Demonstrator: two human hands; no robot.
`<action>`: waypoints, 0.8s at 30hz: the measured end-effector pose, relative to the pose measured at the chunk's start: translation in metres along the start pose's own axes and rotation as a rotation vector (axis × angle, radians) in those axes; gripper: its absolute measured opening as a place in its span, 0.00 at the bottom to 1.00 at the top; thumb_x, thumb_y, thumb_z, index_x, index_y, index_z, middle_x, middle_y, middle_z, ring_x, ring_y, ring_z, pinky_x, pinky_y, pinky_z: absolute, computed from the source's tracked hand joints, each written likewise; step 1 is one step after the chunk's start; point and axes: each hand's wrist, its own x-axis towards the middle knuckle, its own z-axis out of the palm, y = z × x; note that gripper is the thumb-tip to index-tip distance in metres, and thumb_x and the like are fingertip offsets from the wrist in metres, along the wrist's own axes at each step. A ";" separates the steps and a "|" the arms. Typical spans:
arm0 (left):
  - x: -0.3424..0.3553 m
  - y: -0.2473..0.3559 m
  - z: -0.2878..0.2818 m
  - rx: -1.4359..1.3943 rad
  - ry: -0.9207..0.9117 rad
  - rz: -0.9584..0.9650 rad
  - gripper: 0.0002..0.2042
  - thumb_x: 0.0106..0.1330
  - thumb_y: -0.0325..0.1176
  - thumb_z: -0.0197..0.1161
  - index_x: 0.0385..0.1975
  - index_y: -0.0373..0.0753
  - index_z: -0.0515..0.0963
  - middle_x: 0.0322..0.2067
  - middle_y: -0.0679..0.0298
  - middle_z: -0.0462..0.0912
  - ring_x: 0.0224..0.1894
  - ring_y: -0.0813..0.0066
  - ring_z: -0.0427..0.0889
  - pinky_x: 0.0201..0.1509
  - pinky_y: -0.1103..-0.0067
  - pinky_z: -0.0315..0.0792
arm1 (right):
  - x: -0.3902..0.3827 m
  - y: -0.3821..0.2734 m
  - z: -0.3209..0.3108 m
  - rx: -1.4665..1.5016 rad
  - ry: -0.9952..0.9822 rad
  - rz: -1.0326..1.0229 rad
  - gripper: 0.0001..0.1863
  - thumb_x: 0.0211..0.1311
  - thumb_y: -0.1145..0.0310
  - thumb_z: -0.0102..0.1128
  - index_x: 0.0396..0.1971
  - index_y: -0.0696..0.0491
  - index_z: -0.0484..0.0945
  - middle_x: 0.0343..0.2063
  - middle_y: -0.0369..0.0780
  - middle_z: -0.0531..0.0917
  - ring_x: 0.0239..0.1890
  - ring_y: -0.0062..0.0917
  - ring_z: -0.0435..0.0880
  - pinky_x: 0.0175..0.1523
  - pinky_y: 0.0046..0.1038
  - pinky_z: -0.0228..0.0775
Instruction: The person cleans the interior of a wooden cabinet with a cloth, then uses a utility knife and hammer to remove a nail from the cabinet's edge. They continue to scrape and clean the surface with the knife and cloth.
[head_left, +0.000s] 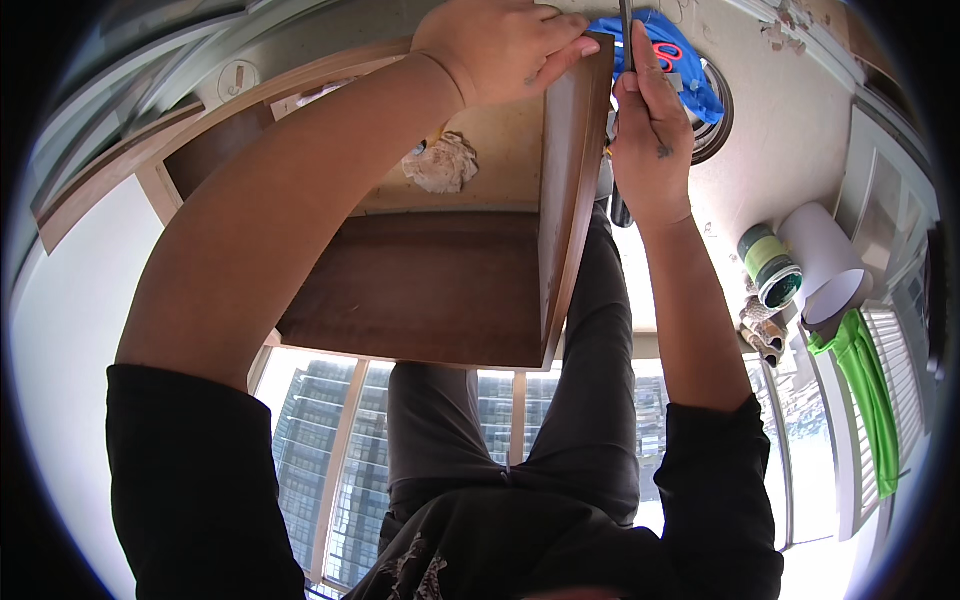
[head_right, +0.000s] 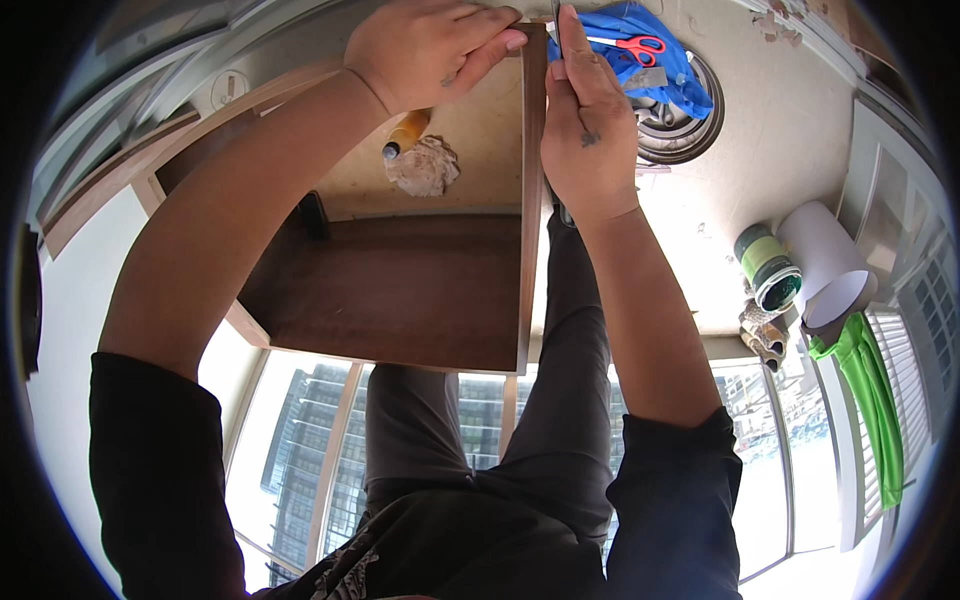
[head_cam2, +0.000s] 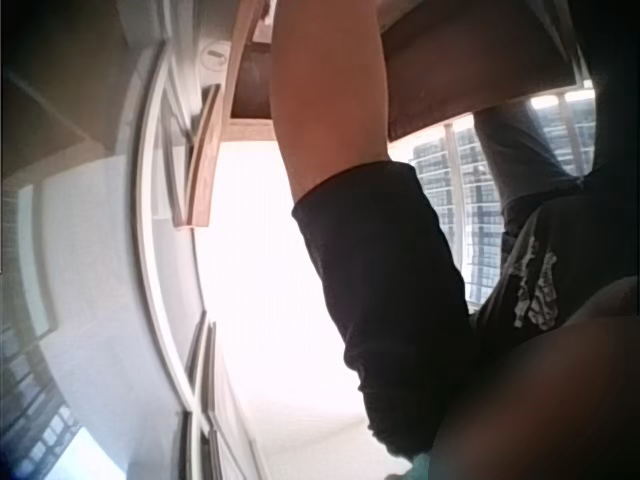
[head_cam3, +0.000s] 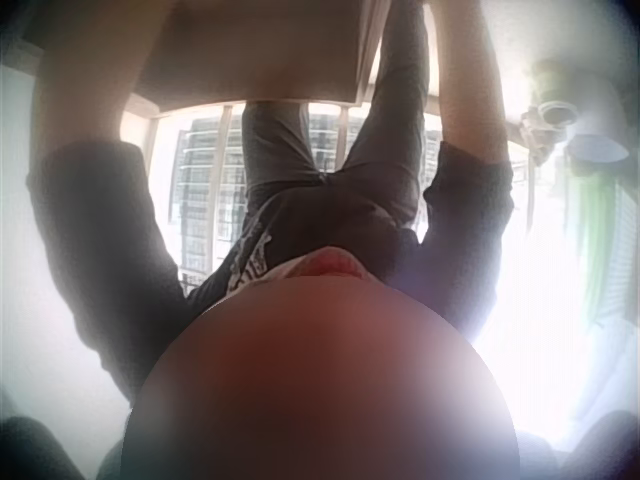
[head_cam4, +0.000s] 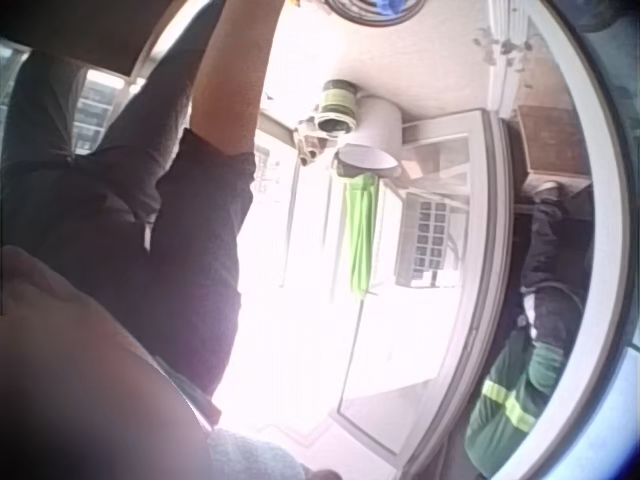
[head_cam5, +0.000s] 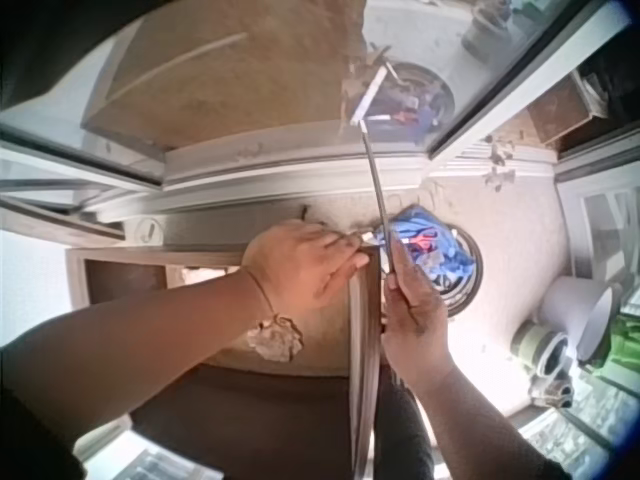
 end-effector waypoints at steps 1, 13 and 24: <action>0.001 0.000 0.000 0.002 -0.011 -0.002 0.09 0.68 0.37 0.63 0.32 0.39 0.82 0.25 0.61 0.84 0.28 0.63 0.84 0.32 0.69 0.76 | 0.002 -0.003 0.002 -0.014 -0.009 -0.012 0.26 0.76 0.77 0.49 0.72 0.53 0.67 0.42 0.36 0.80 0.34 0.16 0.72 0.43 0.17 0.66; 0.000 -0.001 0.002 0.026 0.008 0.041 0.10 0.68 0.38 0.63 0.35 0.37 0.83 0.30 0.60 0.86 0.31 0.64 0.86 0.36 0.71 0.78 | -0.006 -0.016 -0.003 0.108 -0.010 0.207 0.25 0.73 0.78 0.51 0.69 0.56 0.70 0.59 0.49 0.81 0.58 0.31 0.83 0.63 0.24 0.69; 0.004 0.000 0.000 0.051 -0.040 0.046 0.10 0.67 0.38 0.63 0.35 0.37 0.83 0.28 0.59 0.86 0.30 0.63 0.85 0.37 0.70 0.78 | -0.027 -0.003 -0.003 -0.007 0.029 0.026 0.27 0.71 0.80 0.51 0.70 0.55 0.70 0.34 0.45 0.83 0.35 0.28 0.82 0.47 0.25 0.74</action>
